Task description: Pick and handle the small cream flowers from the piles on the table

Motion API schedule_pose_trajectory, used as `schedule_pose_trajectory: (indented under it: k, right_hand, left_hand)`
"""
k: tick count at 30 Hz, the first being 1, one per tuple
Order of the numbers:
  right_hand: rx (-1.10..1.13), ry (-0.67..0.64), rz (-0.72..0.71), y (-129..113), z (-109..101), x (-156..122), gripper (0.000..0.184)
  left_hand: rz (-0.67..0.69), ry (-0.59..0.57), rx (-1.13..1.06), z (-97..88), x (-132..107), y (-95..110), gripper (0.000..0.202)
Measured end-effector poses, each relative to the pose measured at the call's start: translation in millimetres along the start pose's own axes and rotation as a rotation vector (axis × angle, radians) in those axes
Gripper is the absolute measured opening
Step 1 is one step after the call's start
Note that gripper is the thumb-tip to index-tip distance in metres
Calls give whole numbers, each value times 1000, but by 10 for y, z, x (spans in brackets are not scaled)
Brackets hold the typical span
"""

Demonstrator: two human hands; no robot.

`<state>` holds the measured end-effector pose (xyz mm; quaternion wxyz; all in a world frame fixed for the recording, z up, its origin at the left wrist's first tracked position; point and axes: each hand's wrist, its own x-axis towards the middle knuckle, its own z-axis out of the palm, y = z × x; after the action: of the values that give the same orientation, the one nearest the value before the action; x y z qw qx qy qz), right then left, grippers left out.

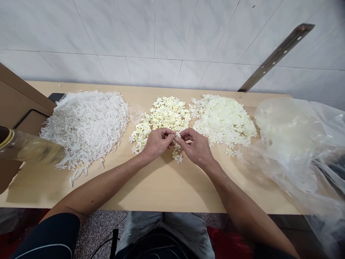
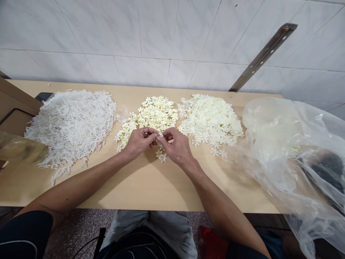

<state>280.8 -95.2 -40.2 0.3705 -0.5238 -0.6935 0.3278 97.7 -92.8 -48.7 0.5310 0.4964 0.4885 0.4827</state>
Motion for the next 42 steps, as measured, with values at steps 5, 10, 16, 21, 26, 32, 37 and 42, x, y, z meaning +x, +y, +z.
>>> schedule_pose_trajectory:
  k: [5,10,16,21,26,32,37,42]
  right_hand:
    - [-7,52,0,3,0,4,22]
    - [116,-2,90,-62,-40,2,25]
    - [438,-172,228,-82,-96,42,40]
    - [594,-205,292,-86,-148,84,39]
    - [571,-191,285,-90,-190,89,40]
    - [419,-26,211,-7,-315,148,43]
    - [-80,404,238,273,-795,264,37]
    - [-435,716,118,403,-1082,310,46]
  left_hand:
    - [-4,-7,30,0,-25,30,16]
    - [-3,-10,33,3,-25,29,16]
    - [-11,-42,7,7,-28,44,17]
    - [-51,-93,-90,9,-31,82,20]
    - [-9,-79,-159,-4,-14,81,23]
    - [-95,-48,-208,-24,-6,104,30]
    - [-217,-57,-297,-36,-8,154,17]
    - [-240,-81,-394,-28,10,112,19]
